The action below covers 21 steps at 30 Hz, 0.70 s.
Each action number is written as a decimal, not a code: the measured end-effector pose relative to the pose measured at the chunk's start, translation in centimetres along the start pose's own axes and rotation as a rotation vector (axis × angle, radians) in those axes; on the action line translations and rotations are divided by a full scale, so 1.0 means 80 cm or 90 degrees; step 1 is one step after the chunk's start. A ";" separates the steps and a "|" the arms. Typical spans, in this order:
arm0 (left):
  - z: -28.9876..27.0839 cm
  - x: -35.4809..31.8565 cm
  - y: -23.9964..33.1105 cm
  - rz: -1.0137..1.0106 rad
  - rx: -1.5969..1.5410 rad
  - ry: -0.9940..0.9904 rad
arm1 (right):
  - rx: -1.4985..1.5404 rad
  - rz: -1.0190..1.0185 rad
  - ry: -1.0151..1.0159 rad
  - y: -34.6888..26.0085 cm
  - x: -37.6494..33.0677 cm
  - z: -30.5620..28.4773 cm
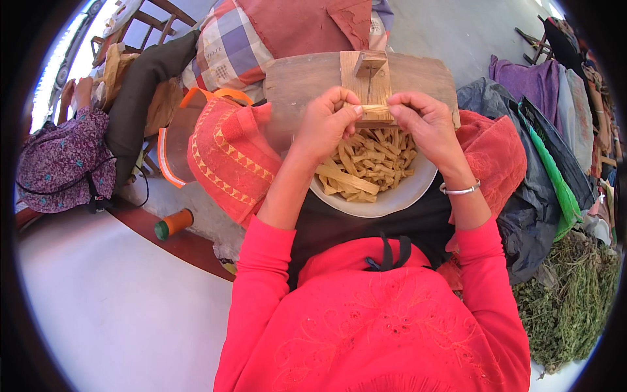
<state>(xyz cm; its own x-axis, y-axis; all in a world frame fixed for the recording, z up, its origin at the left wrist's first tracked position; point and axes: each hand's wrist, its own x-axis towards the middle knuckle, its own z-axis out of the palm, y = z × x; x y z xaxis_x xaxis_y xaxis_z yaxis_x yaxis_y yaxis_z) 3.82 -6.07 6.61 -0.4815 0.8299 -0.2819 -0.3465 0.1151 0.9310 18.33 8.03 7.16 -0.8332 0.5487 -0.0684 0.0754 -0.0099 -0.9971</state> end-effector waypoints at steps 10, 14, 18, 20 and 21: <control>-0.009 0.004 -0.012 -0.015 -0.002 0.010 | -0.045 0.020 0.009 0.006 0.002 -0.006; -0.014 0.029 -0.003 0.042 -0.027 0.018 | -0.032 -0.024 0.075 0.017 0.028 0.008; -0.020 0.038 -0.014 0.043 -0.007 0.036 | -0.119 -0.055 0.098 0.020 0.034 0.017; -0.025 0.047 -0.027 0.090 0.130 0.105 | -0.213 -0.088 0.093 0.033 0.038 0.021; -0.026 0.050 -0.032 0.143 0.256 0.168 | -0.256 -0.103 0.089 0.040 0.038 0.023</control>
<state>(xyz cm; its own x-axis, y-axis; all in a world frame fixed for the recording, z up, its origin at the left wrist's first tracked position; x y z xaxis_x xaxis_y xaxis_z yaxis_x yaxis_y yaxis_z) 1.08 -4.20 2.60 -0.7125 0.6987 -0.0650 0.1007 0.1934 0.9759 15.03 8.13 3.67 -0.7717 0.6247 0.1197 0.1804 0.3954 -0.9006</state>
